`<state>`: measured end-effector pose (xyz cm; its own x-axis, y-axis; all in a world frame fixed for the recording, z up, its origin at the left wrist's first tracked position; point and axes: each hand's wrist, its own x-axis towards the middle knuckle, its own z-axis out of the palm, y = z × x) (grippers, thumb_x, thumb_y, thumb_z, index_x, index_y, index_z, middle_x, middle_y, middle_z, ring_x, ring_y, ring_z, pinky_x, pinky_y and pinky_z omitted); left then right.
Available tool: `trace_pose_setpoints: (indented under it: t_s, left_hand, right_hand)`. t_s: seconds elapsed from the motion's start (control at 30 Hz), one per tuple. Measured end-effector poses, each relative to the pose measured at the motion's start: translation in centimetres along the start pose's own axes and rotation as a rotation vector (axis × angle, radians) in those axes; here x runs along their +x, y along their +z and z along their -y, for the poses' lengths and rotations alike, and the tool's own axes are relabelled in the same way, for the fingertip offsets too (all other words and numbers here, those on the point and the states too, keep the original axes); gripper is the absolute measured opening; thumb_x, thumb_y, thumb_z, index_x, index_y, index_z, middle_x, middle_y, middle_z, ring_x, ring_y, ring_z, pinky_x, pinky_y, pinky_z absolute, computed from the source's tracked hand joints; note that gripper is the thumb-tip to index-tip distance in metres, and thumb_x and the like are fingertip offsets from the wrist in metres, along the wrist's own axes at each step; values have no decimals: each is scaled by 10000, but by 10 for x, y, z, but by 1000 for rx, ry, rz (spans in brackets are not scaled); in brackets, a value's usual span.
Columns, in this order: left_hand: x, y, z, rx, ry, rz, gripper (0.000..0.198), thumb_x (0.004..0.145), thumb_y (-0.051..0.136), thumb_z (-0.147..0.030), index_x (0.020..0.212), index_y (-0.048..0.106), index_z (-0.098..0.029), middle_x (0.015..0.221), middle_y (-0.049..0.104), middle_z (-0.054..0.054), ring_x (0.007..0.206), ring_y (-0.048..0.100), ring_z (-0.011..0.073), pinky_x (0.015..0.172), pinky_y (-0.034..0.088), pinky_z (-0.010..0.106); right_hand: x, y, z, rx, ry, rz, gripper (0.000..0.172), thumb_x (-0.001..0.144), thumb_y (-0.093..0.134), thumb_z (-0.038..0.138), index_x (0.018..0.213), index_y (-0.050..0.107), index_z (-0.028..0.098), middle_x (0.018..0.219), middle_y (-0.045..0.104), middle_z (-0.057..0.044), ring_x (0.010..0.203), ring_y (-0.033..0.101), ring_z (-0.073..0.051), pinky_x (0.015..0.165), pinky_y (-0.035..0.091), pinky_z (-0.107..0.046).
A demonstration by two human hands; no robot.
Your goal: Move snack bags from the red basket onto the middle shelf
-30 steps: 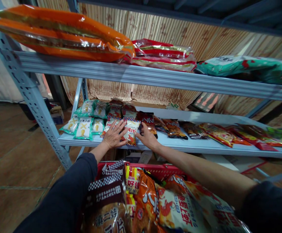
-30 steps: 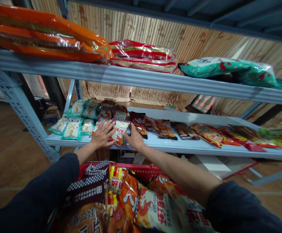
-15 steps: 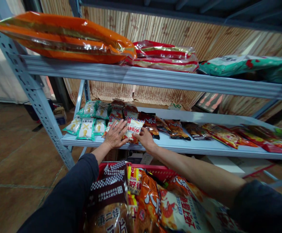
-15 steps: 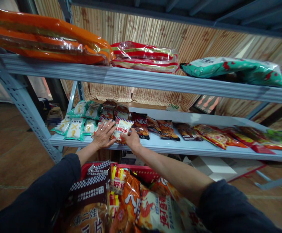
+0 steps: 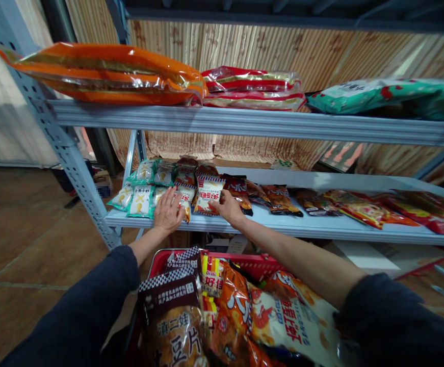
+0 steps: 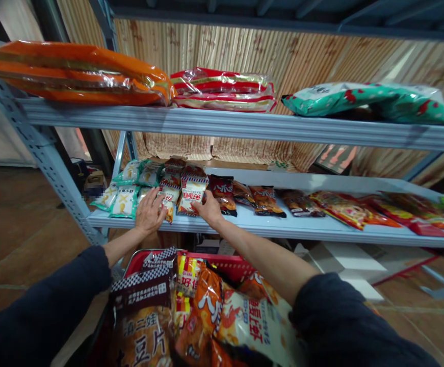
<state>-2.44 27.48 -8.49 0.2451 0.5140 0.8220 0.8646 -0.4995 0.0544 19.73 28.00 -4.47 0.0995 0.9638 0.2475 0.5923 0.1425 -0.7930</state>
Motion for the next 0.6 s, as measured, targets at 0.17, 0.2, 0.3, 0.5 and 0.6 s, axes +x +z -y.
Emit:
trace_pose_setpoints:
  t_s: [0.17,0.2,0.3,0.5,0.6]
  left_hand:
    - [-18,-19,2,4,66,208,516,786,506,-388,1260,434,-197,1430,280,98,1266,333,269,977,373,412]
    - [-20,-19,1,2,62,222,527,780,518,-388,1264,430,-200,1433,273,97,1263,337,271,962,391,407]
    - [-23,-12,-1,-5,42,199,517,785,528,-334,1275,412,-217,1426,279,98,1249,352,277,936,417,416]
    - [-24,3,4,-33,61,123,377,831,480,-251,1203,461,-192,1304,418,126,1194,404,251,949,416,412]
    - [-23,7,9,-41,89,102,293,841,470,-253,1123,506,-182,1225,466,130,1158,427,243,931,432,401]
  right_hand:
    - [-6,2,3,-59,-19,41,449,703,633,297,1115,491,191,924,661,-49,806,618,-163,790,460,-326]
    - [-8,2,3,-56,-20,49,438,708,628,298,1112,496,192,921,662,-48,801,616,-161,786,461,-323]
    - [-10,2,1,-40,-30,66,403,723,607,288,1102,503,198,905,664,-36,787,612,-154,769,464,-307]
    - [-11,0,-3,-77,-42,73,371,734,590,280,1085,511,190,864,665,-32,754,608,-153,736,463,-286]
    - [-10,0,-4,-72,-43,81,350,736,591,282,1069,520,198,860,666,-29,755,607,-154,738,460,-283]
